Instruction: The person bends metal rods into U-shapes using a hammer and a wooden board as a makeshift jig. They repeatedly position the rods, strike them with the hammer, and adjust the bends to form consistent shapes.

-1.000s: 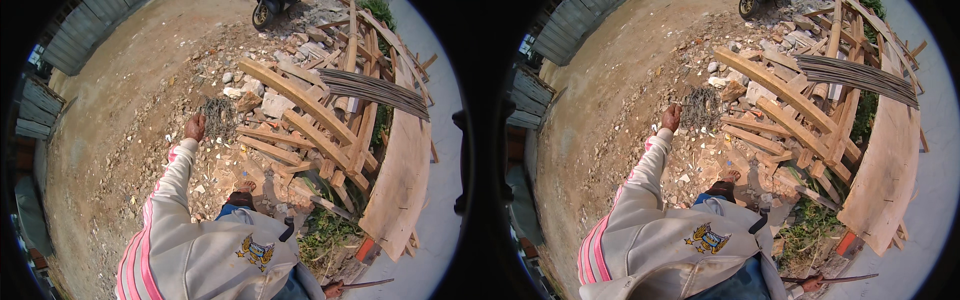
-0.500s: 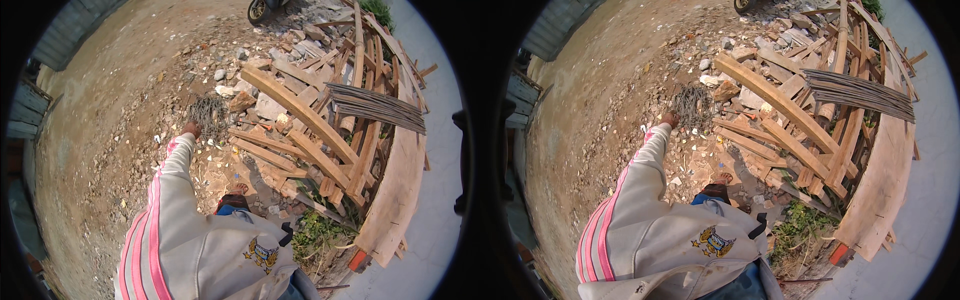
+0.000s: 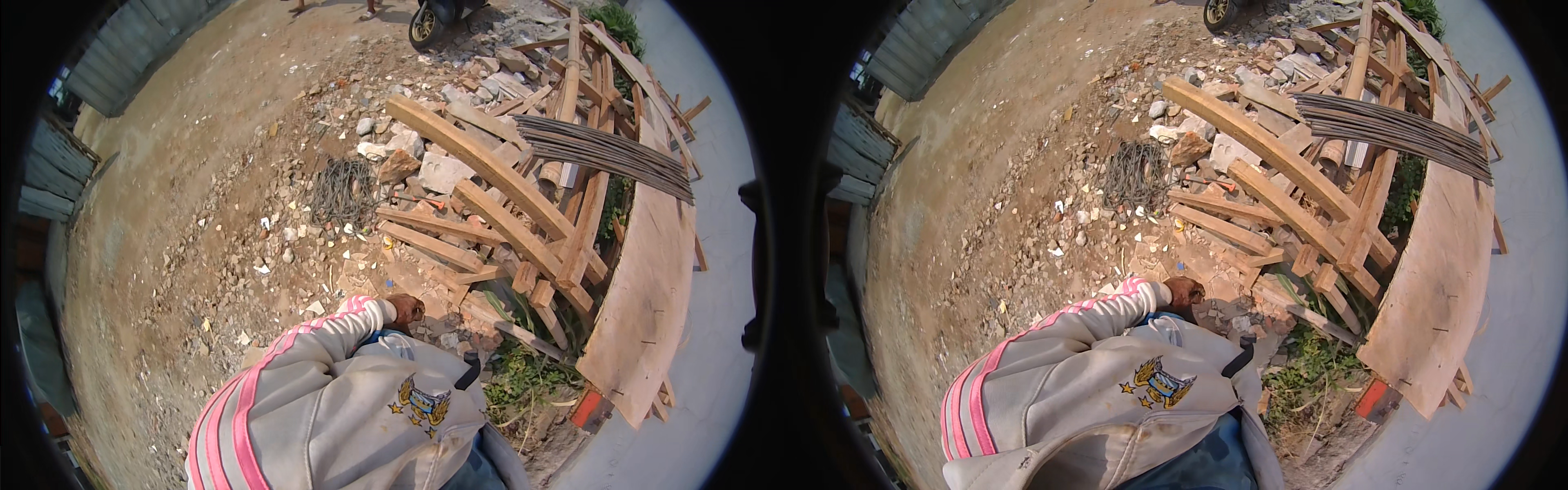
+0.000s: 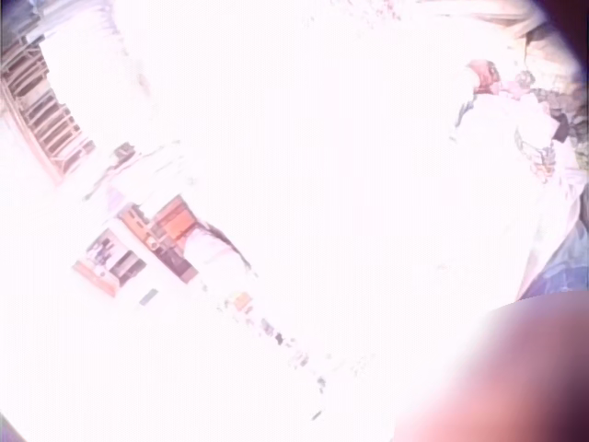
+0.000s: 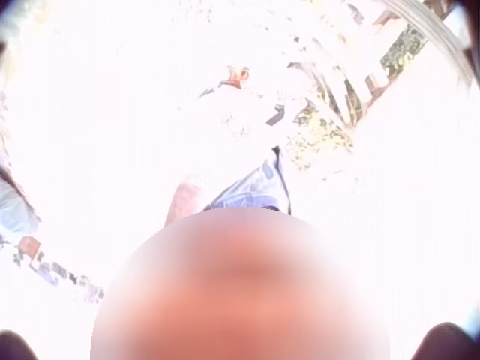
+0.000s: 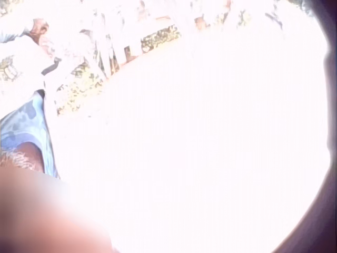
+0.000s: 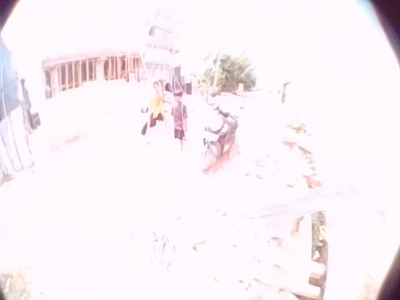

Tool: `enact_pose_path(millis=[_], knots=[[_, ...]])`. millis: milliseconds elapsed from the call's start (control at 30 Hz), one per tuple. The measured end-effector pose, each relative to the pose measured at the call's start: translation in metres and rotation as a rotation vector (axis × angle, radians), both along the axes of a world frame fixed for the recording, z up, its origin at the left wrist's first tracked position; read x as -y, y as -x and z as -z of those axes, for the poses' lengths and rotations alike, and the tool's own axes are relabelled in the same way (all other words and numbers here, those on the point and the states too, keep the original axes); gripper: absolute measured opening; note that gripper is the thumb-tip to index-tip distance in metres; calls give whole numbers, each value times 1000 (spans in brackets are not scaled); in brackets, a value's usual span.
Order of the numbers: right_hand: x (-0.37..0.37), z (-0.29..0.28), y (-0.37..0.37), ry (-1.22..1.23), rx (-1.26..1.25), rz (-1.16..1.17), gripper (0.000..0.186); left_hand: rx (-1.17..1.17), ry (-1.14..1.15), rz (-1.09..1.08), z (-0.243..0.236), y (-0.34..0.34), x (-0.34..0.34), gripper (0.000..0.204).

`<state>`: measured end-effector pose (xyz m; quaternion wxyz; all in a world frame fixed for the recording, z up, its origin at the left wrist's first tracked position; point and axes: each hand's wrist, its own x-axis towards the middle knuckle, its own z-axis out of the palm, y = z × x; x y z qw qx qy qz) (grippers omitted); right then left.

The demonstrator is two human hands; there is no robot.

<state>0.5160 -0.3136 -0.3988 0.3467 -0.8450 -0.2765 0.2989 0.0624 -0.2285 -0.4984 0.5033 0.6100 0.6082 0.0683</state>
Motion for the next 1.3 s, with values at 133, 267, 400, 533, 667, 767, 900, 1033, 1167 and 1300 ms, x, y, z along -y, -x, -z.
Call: enact_pose_path(millis=[133, 267, 400, 533, 667, 767, 900, 1033, 1167, 1300], knots=[[0, 12, -12, -8, -39, -36, 32, -7, -215, -143, -58, -7, -37, 40], [-3, 20, -23, -2, -72, -92, 32, 114, -311, -269, -109, -19, -39, 37], [-10, 25, -24, -6, -99, -85, 32, 508, -124, -242, -181, -51, -40, 40], [-13, 27, -14, 22, -120, -67, 31, 706, -257, -187, -251, -77, -92, 34], [-17, 26, -1, 39, -129, -45, 31, 810, -507, -146, -308, -66, -184, 32], [-25, 27, 14, 53, -134, -15, 31, 648, -735, -119, -342, -45, -277, 32], [-39, 27, 42, 60, -149, 62, 31, 274, -875, -162, -363, -36, -375, 33], [-52, 28, 69, 59, -154, 131, 30, -385, -1142, 85, -338, -64, -427, 38], [-53, 27, 85, 61, -156, 193, 30, -692, -1096, 291, -304, -80, -459, 36], [-37, 23, 92, 74, -148, 267, 30, -754, -1047, 340, -286, -79, -486, 30]])
